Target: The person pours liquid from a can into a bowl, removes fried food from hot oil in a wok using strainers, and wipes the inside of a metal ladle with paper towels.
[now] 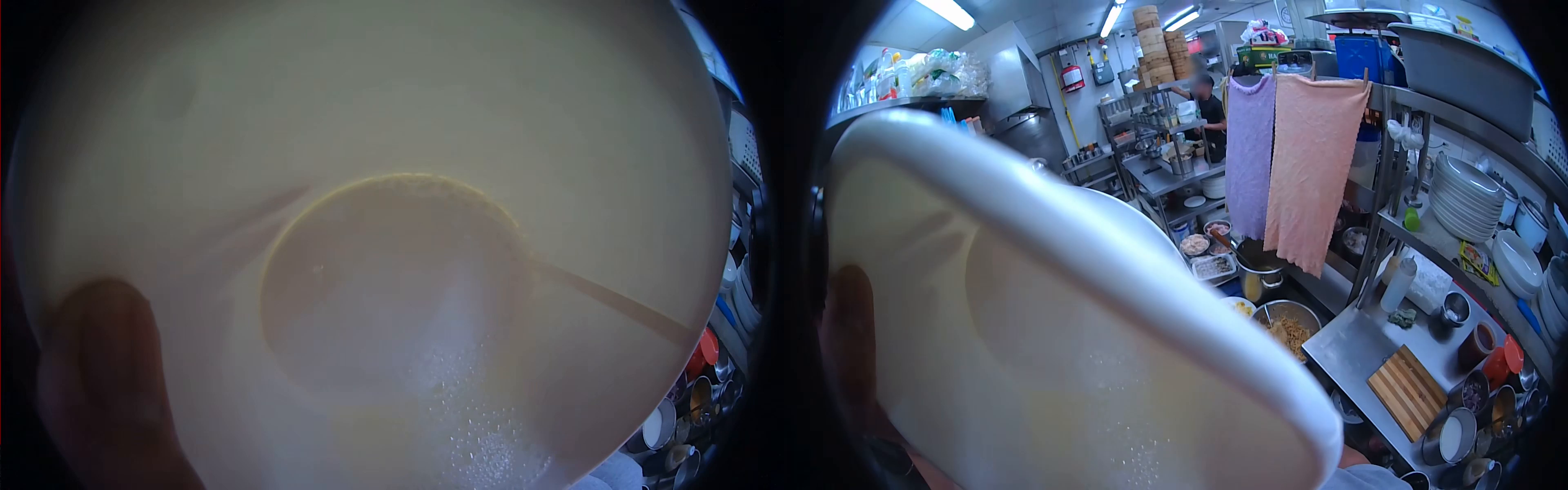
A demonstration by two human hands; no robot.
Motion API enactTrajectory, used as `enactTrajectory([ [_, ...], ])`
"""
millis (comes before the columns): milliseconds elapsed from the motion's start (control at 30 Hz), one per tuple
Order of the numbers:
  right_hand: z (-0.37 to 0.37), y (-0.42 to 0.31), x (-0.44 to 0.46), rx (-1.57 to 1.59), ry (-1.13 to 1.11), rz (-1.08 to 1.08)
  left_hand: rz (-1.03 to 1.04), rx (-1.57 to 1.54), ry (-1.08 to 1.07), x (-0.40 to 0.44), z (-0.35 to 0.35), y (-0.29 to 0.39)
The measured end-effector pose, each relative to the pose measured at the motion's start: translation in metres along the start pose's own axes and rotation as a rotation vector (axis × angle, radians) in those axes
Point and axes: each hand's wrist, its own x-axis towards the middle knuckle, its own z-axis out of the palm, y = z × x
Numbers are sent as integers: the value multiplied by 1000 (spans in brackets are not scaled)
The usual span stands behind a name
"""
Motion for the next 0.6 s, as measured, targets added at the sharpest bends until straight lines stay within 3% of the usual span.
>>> enactTrajectory([
  [333,-12,-18,19,-14,-27,54,-33,29,-4,27,22,-1],
  [600,-25,17,55,21,-60,90,-61,66,-5,43,47,-9],
])
